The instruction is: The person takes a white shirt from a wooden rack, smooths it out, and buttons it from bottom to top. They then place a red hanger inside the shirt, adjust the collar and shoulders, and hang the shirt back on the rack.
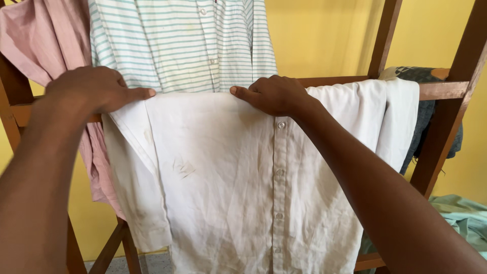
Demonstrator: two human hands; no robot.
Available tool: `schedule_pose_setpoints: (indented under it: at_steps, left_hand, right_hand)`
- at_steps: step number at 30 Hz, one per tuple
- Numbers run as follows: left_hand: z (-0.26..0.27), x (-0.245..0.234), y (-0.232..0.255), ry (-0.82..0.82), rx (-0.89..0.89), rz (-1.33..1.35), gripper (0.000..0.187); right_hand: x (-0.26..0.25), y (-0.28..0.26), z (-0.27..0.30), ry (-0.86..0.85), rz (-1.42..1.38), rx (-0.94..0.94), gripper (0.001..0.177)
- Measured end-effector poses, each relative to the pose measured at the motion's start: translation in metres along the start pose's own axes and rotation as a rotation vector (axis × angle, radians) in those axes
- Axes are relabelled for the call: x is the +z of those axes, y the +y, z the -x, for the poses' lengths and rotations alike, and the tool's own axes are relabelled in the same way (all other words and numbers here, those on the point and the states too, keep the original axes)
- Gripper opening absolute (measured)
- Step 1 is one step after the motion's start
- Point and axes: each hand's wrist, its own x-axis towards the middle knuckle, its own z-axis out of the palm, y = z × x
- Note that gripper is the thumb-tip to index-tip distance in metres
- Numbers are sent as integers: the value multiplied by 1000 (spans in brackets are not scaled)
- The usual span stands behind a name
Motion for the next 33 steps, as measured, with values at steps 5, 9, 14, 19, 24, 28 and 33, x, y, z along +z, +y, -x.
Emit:
schedule_pose_setpoints:
  at_steps: [5, 9, 14, 19, 24, 28, 33]
  left_hand:
    - [7, -4, -9, -13, -15, 333, 36]
    - [12, 2, -14, 28, 11, 307, 26]
    - [8, -1, -18, 180, 42, 372, 11]
    - [-13, -3, -17, 567, 93, 337, 12]
    - [-28, -10, -9, 671, 74, 290, 27]
    - [-17, -1, 1, 256, 25, 234, 43]
    - [-14, 4, 8, 94, 28, 234, 63]
  right_hand:
    - [2, 1, -2, 33, -10, -31, 86]
    - [3, 2, 0, 25, 8, -51, 91]
    - [3, 2, 1, 22, 11, -17, 90]
    - [2, 2, 0, 40, -8, -66, 88]
    - [2, 2, 2, 53, -32, -54, 87]
    - [-1, -1, 8, 22, -33, -29, 86]
    - [-2, -4, 9, 18, -25, -32, 88]
